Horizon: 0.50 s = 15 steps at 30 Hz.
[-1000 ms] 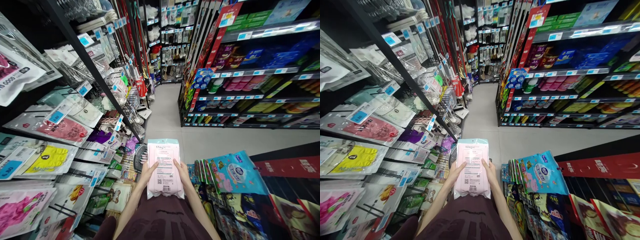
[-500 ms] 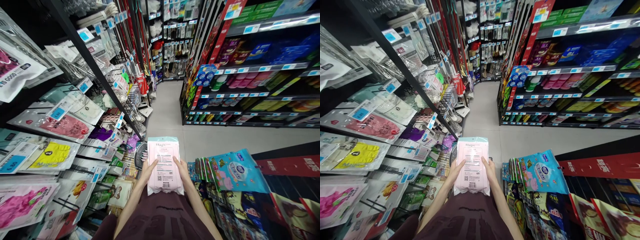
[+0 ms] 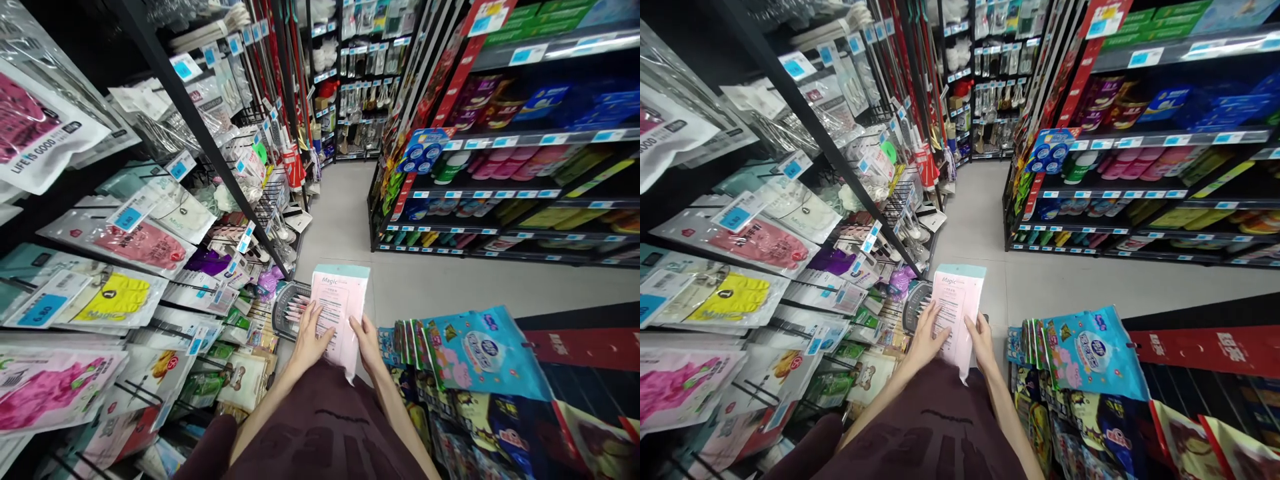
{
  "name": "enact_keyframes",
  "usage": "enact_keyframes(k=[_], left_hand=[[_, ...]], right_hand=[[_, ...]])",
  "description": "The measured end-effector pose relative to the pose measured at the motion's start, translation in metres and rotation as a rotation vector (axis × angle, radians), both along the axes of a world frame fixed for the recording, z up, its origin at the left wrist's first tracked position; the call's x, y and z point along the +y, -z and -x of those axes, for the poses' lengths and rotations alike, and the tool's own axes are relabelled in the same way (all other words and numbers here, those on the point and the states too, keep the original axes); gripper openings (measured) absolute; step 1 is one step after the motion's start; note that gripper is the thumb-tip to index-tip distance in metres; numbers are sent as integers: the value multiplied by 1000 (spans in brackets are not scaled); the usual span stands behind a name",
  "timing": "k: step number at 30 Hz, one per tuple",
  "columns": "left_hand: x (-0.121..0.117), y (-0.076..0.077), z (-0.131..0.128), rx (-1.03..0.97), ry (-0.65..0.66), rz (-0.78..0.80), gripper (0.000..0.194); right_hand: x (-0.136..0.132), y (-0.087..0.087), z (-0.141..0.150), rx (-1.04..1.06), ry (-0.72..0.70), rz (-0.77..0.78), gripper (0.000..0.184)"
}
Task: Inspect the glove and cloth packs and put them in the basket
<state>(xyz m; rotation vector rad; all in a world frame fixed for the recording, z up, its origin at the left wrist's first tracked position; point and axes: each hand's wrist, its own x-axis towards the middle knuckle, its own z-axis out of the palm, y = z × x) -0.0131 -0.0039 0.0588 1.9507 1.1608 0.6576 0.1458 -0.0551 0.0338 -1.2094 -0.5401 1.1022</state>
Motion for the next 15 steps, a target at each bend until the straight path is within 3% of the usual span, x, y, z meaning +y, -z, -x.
enact_keyframes(k=[5,10,12,15], left_hand=[[4,-18,-5,-312,70,279,64],[21,-16,7,-529,-144,400,50],[22,-10,15,-554,-214,448,46],[15,-3,22,-615,-200,543,47]], right_hand=[[-1,-11,7,-173,-269,-64,39],[0,-18,14,-456,-331,-130,30],[1,-13,13,-478,-248,-120,30],[3,-2,3,-451,82,34,40]])
